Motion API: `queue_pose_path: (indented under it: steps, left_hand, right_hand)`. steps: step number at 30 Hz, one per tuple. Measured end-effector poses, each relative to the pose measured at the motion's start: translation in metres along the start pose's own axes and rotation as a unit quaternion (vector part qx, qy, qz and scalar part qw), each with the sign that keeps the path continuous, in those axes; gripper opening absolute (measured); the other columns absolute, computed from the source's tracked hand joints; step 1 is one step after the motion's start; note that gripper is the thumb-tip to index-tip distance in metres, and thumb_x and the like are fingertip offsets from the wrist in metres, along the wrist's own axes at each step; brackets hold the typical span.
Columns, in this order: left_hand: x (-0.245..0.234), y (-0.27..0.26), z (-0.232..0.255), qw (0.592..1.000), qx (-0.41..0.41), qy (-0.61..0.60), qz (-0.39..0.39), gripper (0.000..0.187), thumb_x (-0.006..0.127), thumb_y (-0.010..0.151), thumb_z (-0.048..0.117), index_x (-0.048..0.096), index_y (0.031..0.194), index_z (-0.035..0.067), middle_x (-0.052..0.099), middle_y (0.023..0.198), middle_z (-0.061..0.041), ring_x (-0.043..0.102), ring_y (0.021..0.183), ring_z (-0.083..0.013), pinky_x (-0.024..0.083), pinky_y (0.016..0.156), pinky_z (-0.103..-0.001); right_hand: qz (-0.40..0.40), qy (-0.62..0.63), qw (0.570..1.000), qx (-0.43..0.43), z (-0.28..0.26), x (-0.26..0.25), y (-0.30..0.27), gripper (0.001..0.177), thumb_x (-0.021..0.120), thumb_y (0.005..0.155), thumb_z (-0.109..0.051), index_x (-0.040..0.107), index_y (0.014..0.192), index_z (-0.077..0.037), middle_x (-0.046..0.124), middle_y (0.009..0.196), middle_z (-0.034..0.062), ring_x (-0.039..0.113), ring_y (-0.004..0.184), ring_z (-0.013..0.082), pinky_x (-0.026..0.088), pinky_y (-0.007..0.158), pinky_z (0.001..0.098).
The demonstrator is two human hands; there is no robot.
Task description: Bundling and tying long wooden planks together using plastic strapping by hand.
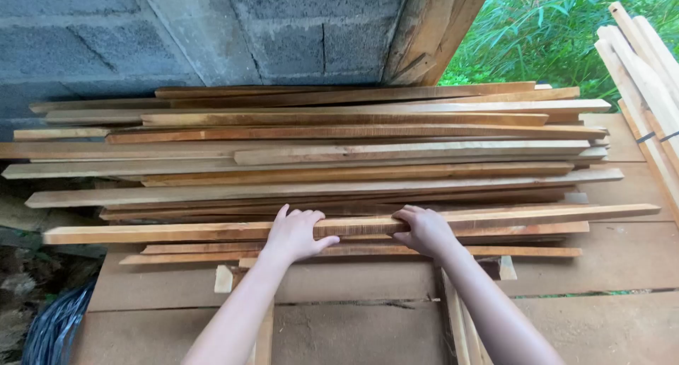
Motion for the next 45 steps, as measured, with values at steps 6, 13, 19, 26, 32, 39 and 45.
queue_pose_path:
  steps: [6, 13, 19, 26, 32, 39, 45]
  left_hand:
    - [-0.048, -0.069, 0.031, 0.997, -0.020, -0.035, -0.058, 0.075, 0.059, 0.080, 0.080, 0.070, 0.122, 0.019, 0.074, 0.101, -0.005, 0.071, 0.092, -0.0232, 0.059, 0.084, -0.044]
    - [0.034, -0.147, 0.037, 0.957, -0.070, -0.112, -0.257, 0.055, 0.052, 0.092, 0.071, 0.069, 0.108, 0.022, 0.063, 0.079, 0.006, 0.060, 0.073, -0.0090, 0.056, 0.068, -0.026]
    - [0.119, -0.156, 0.027, 0.944, -0.142, -0.109, -0.276, 0.061, 0.062, 0.086, 0.076, 0.070, 0.113, 0.021, 0.070, 0.102, 0.004, 0.060, 0.095, -0.0088, 0.052, 0.092, -0.034]
    - [0.214, -0.104, -0.024, 0.956, -0.148, -0.150, -0.206, 0.059, 0.071, 0.081, 0.064, 0.068, 0.124, 0.024, 0.072, 0.117, 0.005, 0.061, 0.112, -0.0160, 0.048, 0.105, -0.034]
    - [0.195, -0.082, -0.034, 0.974, -0.173, -0.093, -0.110, 0.061, 0.077, 0.081, 0.056, 0.063, 0.130, 0.021, 0.065, 0.132, 0.001, 0.051, 0.132, -0.0186, 0.028, 0.123, -0.039]
    - [0.207, -0.083, -0.020, 0.986, -0.137, -0.056, -0.075, 0.076, 0.070, 0.086, 0.060, 0.046, 0.145, 0.018, 0.045, 0.152, -0.002, 0.031, 0.147, -0.0213, 0.006, 0.125, -0.051]
    - [0.217, -0.095, -0.013, 0.991, -0.116, -0.060, -0.022, 0.063, 0.063, 0.093, 0.054, 0.051, 0.144, 0.018, 0.051, 0.148, -0.002, 0.037, 0.144, -0.0226, 0.011, 0.125, -0.050]
  right_hand:
    - [-0.009, -0.024, 1.000, 0.014, -0.068, -0.068, -0.061, 0.060, 0.073, 0.080, -0.059, 0.073, 0.113, -0.009, 0.074, 0.106, 0.0082, 0.071, 0.098, 0.0271, 0.057, 0.088, 0.0416]
    - [-0.207, 0.000, 0.972, 0.108, -0.079, -0.013, -0.135, 0.064, 0.059, 0.084, -0.073, 0.074, 0.110, -0.017, 0.075, 0.096, 0.0002, 0.073, 0.087, 0.0149, 0.062, 0.083, 0.0324]
    - [-0.218, 0.061, 0.967, 0.119, -0.047, 0.104, -0.159, 0.065, 0.070, 0.078, -0.071, 0.074, 0.110, -0.015, 0.073, 0.101, 0.0017, 0.070, 0.095, 0.0178, 0.058, 0.087, 0.0354]
    - [-0.126, 0.092, 0.976, 0.149, -0.026, 0.173, -0.129, 0.063, 0.079, 0.072, -0.063, 0.072, 0.112, -0.014, 0.070, 0.109, 0.0026, 0.063, 0.107, 0.0223, 0.048, 0.100, 0.0377]
    - [-0.005, 0.078, 0.993, 0.090, -0.027, 0.177, -0.101, 0.054, 0.082, 0.071, -0.051, 0.070, 0.109, -0.014, 0.067, 0.107, 0.0026, 0.060, 0.111, 0.0238, 0.041, 0.104, 0.0395]
    - [-0.016, -0.001, 0.998, 0.066, -0.021, 0.170, -0.104, 0.062, 0.067, 0.083, -0.066, 0.068, 0.114, -0.011, 0.068, 0.112, 0.0082, 0.058, 0.116, 0.0263, 0.029, 0.115, 0.0483]
    - [-0.032, -0.018, 0.990, 0.137, 0.000, 0.170, -0.124, 0.063, 0.057, 0.088, -0.069, 0.072, 0.114, -0.013, 0.070, 0.115, 0.0079, 0.060, 0.118, 0.0255, 0.033, 0.113, 0.0443]
Point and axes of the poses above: each hand's wrist, its own y-axis towards the middle knuckle, its own x-axis out of the palm, z = x × y, the point moved 10 cm from there along y, towards the middle knuckle
